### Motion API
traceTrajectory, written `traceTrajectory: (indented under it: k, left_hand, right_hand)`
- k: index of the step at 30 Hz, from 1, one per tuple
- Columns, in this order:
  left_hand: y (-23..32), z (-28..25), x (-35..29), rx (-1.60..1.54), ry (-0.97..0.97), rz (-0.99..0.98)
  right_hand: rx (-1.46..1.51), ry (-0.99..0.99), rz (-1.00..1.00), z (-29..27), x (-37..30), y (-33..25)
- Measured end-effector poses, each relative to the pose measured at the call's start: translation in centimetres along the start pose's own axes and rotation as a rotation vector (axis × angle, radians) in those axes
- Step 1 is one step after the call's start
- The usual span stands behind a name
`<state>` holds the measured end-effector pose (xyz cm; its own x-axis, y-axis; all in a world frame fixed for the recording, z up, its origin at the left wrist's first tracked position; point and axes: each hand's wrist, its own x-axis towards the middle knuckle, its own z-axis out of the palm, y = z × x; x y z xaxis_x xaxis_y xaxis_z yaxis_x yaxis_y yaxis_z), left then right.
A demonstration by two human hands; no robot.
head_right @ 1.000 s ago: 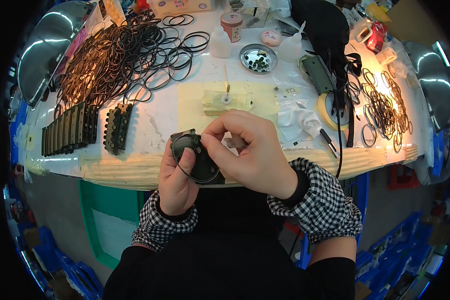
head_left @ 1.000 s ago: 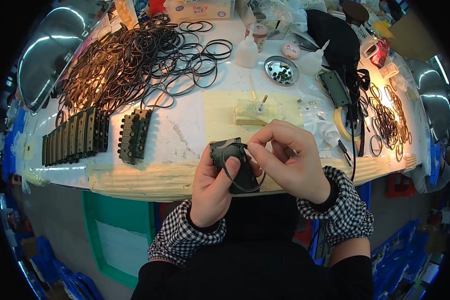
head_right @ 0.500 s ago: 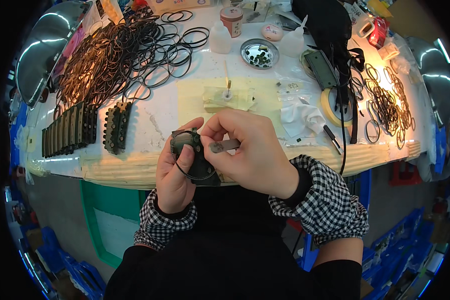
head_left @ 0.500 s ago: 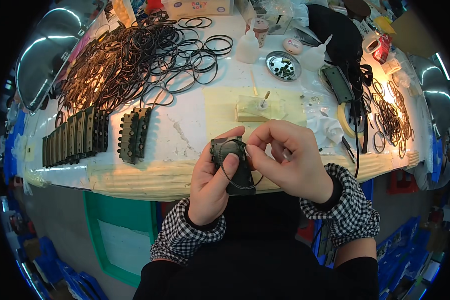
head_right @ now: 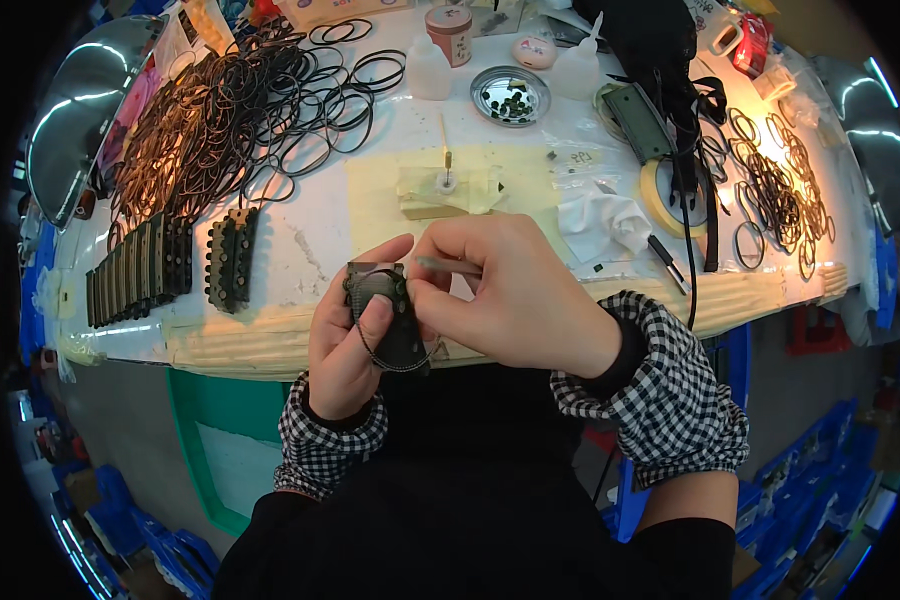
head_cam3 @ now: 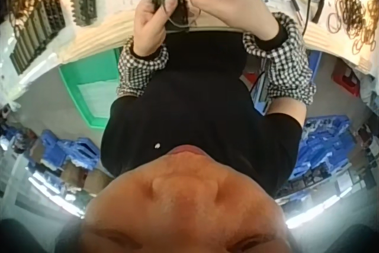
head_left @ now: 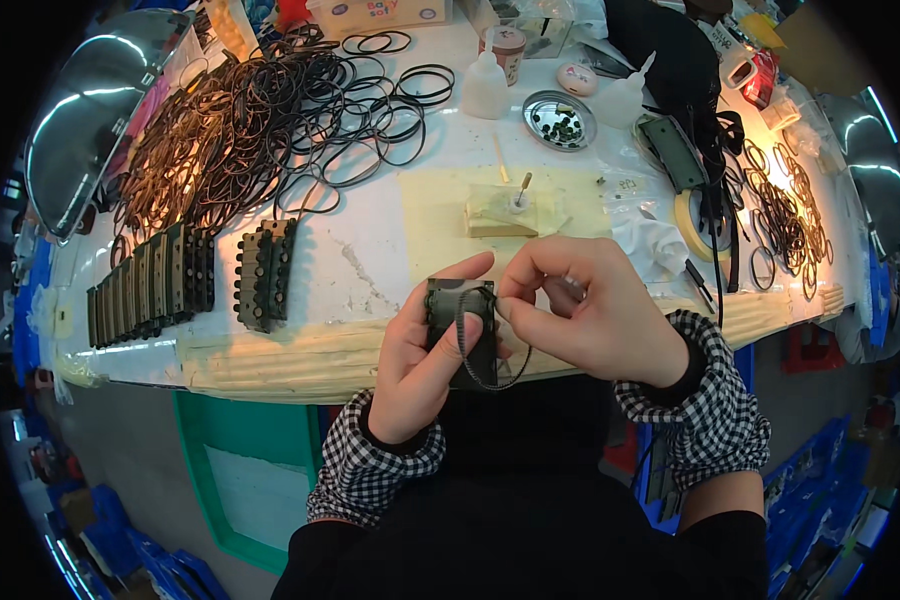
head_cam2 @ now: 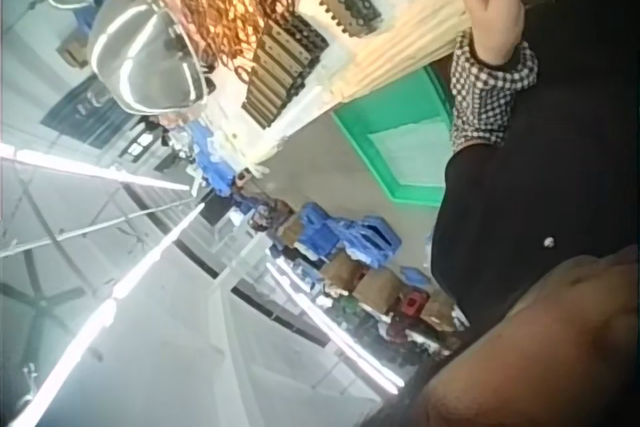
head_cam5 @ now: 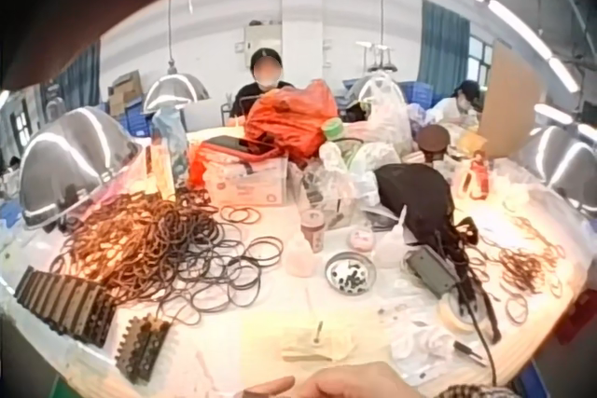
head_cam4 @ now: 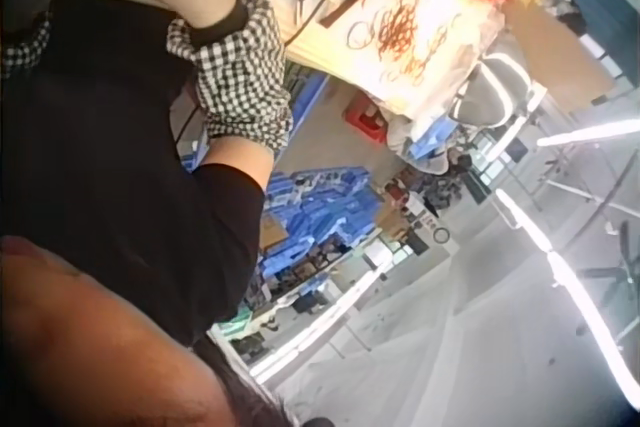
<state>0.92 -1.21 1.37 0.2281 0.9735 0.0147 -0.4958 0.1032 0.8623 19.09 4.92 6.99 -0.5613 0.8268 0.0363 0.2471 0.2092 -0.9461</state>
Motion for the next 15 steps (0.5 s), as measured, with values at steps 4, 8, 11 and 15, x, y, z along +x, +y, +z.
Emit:
traceTrajectory:
  k: [4, 8, 11, 15]
  left_hand:
    - [-0.2, 0.3, 0.0, 0.132, 0.096, 0.070]
    - [-0.6, 0.9, 0.1, -0.078, 0.194, 0.066]
    - [-0.4, 1.0, 0.1, -0.092, 0.181, 0.070]
    - [-1.1, 0.9, -0.1, 0.004, 0.208, 0.134]
  right_hand:
    - [-0.172, 0.054, -0.050, 0.5, 0.1, -0.6]
    - [-0.047, 0.230, -0.038, 2.3, -0.4, 0.0]
    - [-0.027, 0.325, -0.105, 3.2, -0.7, 0.5]
    - [-0.175, 0.357, -0.225, 3.9, -0.9, 1.0]
